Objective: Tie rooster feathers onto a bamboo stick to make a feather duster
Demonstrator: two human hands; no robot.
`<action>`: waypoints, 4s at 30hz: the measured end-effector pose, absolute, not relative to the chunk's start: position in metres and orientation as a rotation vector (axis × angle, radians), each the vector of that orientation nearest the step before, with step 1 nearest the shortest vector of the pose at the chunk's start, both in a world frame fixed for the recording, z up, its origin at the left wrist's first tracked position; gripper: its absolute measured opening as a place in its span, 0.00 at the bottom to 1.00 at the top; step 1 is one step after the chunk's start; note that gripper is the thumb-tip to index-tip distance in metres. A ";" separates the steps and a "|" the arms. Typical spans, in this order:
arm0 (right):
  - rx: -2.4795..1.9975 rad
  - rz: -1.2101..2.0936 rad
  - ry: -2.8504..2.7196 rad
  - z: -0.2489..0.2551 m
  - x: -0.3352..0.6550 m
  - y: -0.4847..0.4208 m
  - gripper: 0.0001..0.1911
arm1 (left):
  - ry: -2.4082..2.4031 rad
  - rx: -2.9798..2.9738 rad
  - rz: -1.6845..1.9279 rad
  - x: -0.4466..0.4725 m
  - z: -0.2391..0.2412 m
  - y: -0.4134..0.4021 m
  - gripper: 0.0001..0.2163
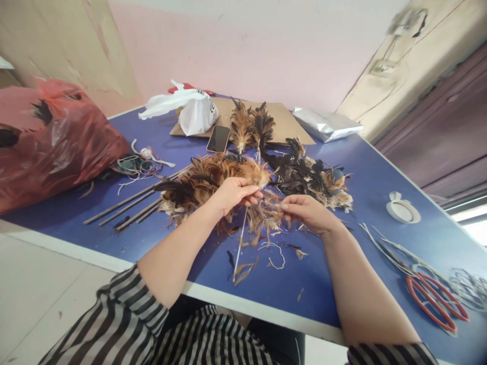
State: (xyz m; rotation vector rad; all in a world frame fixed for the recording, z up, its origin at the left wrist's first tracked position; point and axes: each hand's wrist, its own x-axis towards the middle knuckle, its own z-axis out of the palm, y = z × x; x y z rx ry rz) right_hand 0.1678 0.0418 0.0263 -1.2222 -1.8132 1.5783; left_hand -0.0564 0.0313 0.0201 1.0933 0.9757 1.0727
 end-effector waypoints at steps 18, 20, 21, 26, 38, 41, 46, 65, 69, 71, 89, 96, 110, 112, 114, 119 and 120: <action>-1.200 1.443 -1.844 0.029 0.159 0.037 0.12 | 0.925 1.136 0.751 -0.047 0.011 0.024 0.08; -1.209 1.435 -1.831 0.029 0.158 0.037 0.12 | 0.925 1.121 0.747 -0.046 0.011 0.024 0.08; -1.211 1.435 -1.826 0.028 0.158 0.037 0.12 | 0.928 1.114 0.748 -0.046 0.011 0.024 0.08; -1.244 1.376 -1.776 0.028 0.153 0.036 0.11 | 0.964 1.082 0.770 -0.045 0.010 0.024 0.06; -1.271 1.183 -1.680 0.025 0.135 0.029 0.11 | 1.042 0.937 0.900 -0.040 0.016 0.023 0.05; -1.213 1.393 -1.583 0.022 0.136 0.030 0.16 | 1.026 0.910 0.972 -0.040 0.015 0.026 0.06; -1.253 1.482 -1.608 0.018 0.133 0.031 0.20 | 1.017 0.890 1.002 -0.040 0.014 0.027 0.06; -1.231 0.957 -1.591 0.004 0.117 0.026 0.12 | 0.866 0.797 0.885 -0.041 0.008 0.027 0.02; -1.247 0.884 -1.609 0.005 0.117 0.027 0.10 | 0.869 0.777 0.871 -0.043 0.008 0.028 0.02; -1.243 0.905 -1.582 0.005 0.116 0.028 0.10 | 0.872 0.778 0.874 -0.043 0.008 0.028 0.02; -1.151 1.091 -1.489 0.014 0.127 0.035 0.13 | 0.995 1.199 1.057 -0.041 0.010 0.028 0.04; -1.472 0.614 -1.614 0.005 0.175 0.074 0.12 | 0.964 0.684 1.305 -0.055 0.011 0.040 0.05; -1.568 0.299 -2.018 -0.009 0.157 0.079 0.08 | 0.929 0.726 1.325 -0.055 0.017 0.035 0.06; -1.502 0.378 -1.974 -0.001 0.162 0.074 0.09 | 0.943 0.760 1.320 -0.054 0.017 0.034 0.06; -1.432 0.417 -1.982 0.009 0.166 0.066 0.09 | 0.955 0.784 1.299 -0.052 0.016 0.033 0.06; -1.257 0.401 -2.173 0.035 0.163 0.042 0.07 | 0.977 0.828 1.196 -0.050 0.019 0.030 0.06; -1.244 0.390 -2.215 0.038 0.162 0.039 0.07 | 0.983 0.848 1.180 -0.049 0.019 0.030 0.06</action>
